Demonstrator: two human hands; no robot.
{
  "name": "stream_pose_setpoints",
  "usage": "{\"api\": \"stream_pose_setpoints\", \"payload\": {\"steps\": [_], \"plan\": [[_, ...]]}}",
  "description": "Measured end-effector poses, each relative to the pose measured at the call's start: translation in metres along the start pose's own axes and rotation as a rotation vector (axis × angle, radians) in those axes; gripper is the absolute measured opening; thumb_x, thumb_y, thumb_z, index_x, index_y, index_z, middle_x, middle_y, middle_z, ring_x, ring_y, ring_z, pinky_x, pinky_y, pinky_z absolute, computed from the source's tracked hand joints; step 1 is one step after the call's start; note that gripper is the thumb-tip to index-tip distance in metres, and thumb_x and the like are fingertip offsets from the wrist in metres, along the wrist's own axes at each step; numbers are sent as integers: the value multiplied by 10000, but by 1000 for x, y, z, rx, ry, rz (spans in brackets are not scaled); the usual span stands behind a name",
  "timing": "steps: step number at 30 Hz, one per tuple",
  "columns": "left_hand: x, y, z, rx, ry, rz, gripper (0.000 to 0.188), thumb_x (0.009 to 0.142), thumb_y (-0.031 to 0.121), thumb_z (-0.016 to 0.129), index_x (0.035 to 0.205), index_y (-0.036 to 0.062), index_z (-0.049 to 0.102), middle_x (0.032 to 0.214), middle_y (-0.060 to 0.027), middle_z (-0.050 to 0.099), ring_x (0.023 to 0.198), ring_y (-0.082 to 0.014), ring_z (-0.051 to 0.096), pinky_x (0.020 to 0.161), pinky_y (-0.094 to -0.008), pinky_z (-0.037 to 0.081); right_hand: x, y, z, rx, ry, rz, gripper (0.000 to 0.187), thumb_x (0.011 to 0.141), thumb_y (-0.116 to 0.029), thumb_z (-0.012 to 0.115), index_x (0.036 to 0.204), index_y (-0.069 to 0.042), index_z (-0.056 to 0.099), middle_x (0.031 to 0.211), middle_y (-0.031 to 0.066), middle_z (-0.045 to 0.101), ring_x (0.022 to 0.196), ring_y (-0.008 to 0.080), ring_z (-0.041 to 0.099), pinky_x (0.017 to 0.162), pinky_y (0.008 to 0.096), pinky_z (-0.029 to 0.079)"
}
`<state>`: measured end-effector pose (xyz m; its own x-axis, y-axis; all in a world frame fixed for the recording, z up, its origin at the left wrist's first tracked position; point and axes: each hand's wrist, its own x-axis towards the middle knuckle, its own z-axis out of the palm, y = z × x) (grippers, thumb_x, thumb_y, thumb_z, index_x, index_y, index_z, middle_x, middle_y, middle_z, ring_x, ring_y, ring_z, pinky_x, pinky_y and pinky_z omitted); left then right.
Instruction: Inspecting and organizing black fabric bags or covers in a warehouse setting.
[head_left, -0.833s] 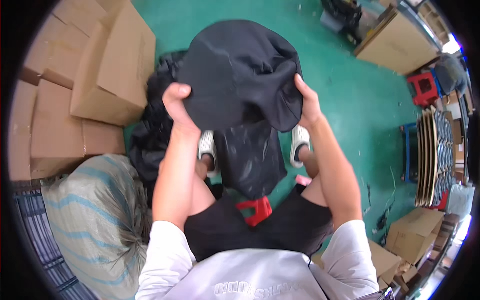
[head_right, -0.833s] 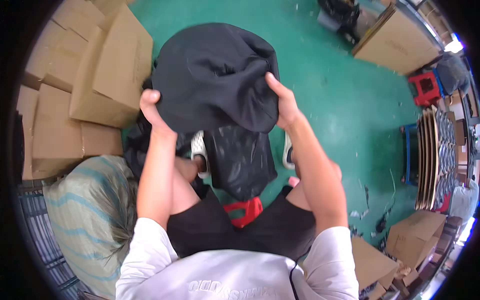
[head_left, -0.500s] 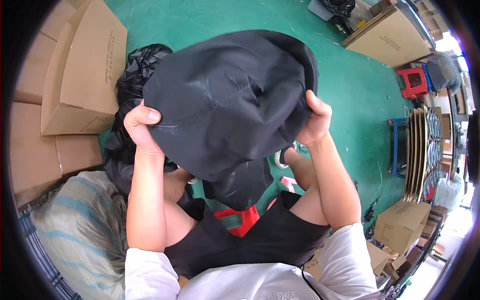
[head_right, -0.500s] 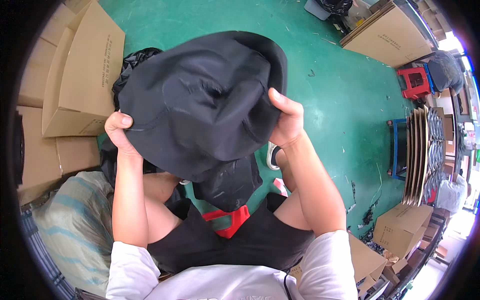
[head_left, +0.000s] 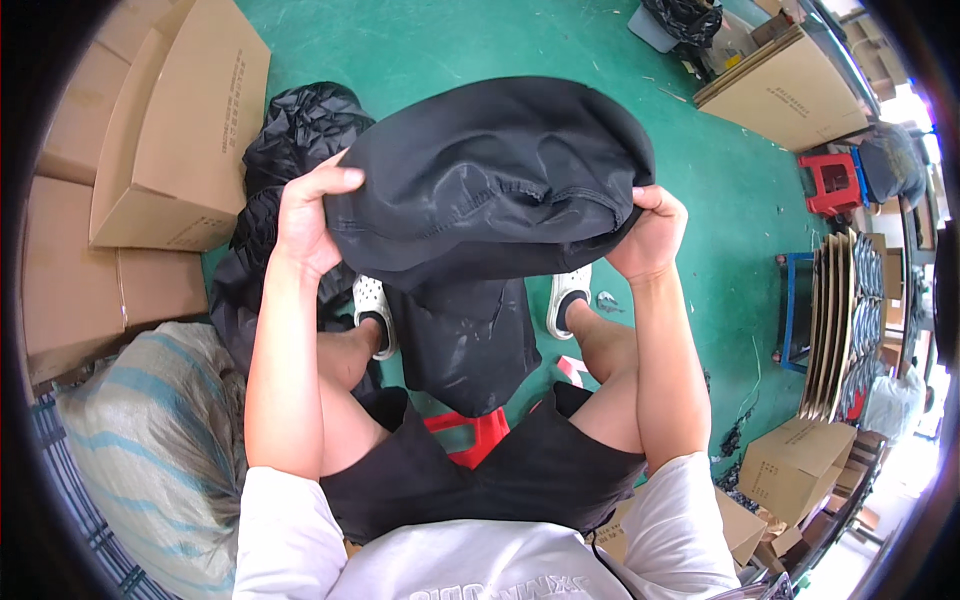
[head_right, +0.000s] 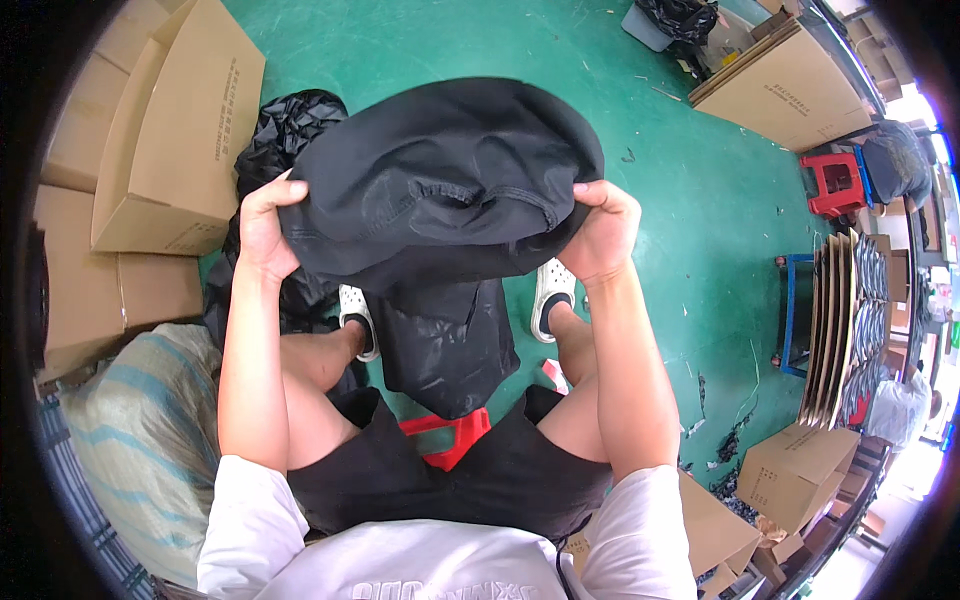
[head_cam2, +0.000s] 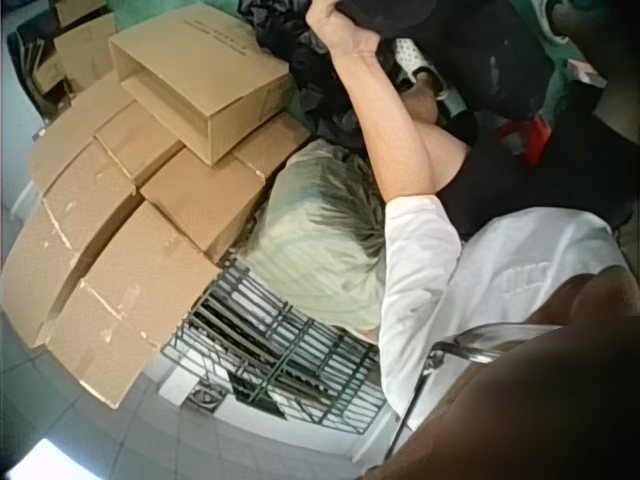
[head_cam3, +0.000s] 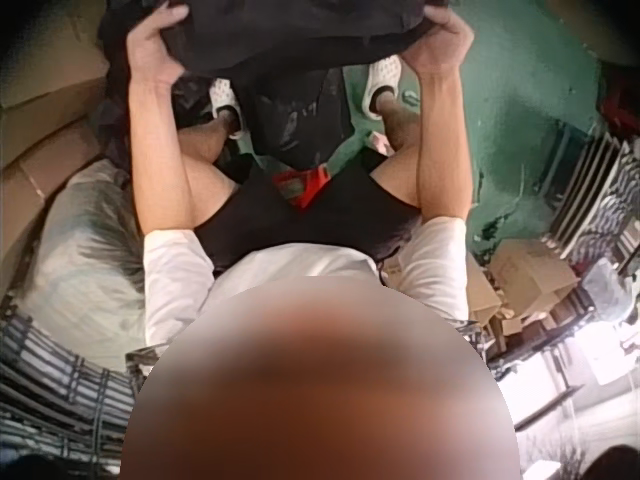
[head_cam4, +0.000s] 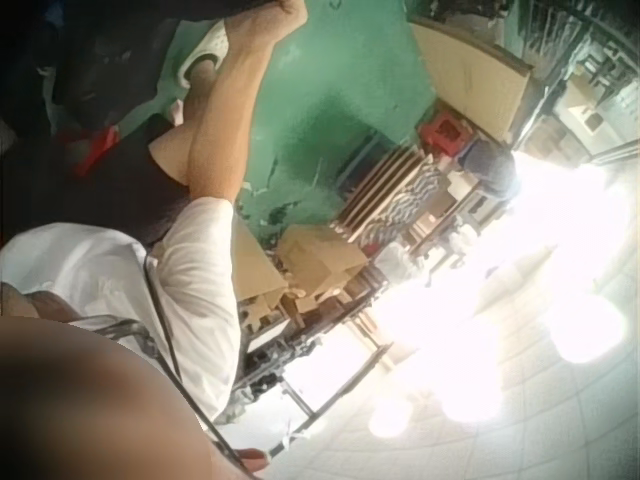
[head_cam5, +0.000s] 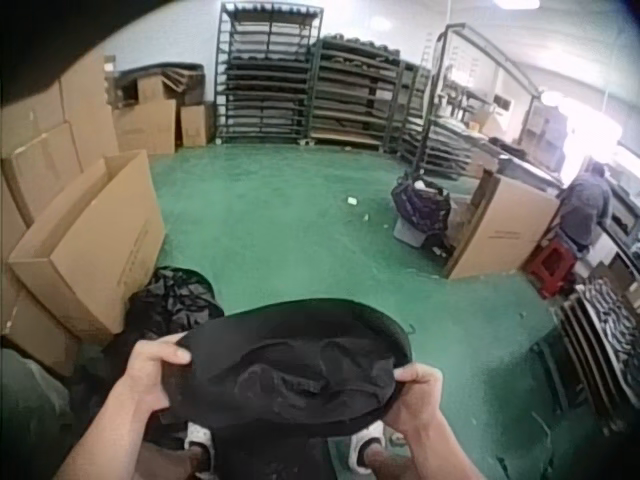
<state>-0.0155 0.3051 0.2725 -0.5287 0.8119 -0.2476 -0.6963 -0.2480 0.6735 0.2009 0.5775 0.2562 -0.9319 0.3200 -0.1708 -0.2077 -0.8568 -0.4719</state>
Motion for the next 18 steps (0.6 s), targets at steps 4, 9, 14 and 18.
{"api": "stream_pose_setpoints", "payload": {"steps": [4,9,14,18], "plan": [[-4,-10,2,168,-77,-153,558,847,255,675,1296,-42,531,1191,-139,636,1034,-214,639,953,-336,485,-4,2,-7,-16,14,10,495,806,-145,458,1230,98,539,1235,231,605,1119,370,595,1029,461,436],[-9,-14,-9,125,-274,-129,714,807,414,733,1304,-49,515,1195,-131,634,1047,-192,630,940,-317,489,-6,11,6,17,-85,61,432,906,-166,416,1231,94,533,1235,215,606,1102,343,603,1005,441,451],[-12,-12,15,488,-199,-130,643,718,217,807,1239,-58,550,1090,-114,668,947,-173,652,892,-303,495,-3,13,6,29,-105,87,427,992,-202,354,1255,91,516,1251,212,599,1119,334,600,1014,430,448],[-1,-28,28,337,94,-146,360,843,169,720,1111,-49,620,991,-107,690,884,-168,668,820,-303,525,0,13,6,24,-106,109,430,1008,-215,343,1261,88,513,1263,211,591,1123,330,598,1015,425,448]]}}
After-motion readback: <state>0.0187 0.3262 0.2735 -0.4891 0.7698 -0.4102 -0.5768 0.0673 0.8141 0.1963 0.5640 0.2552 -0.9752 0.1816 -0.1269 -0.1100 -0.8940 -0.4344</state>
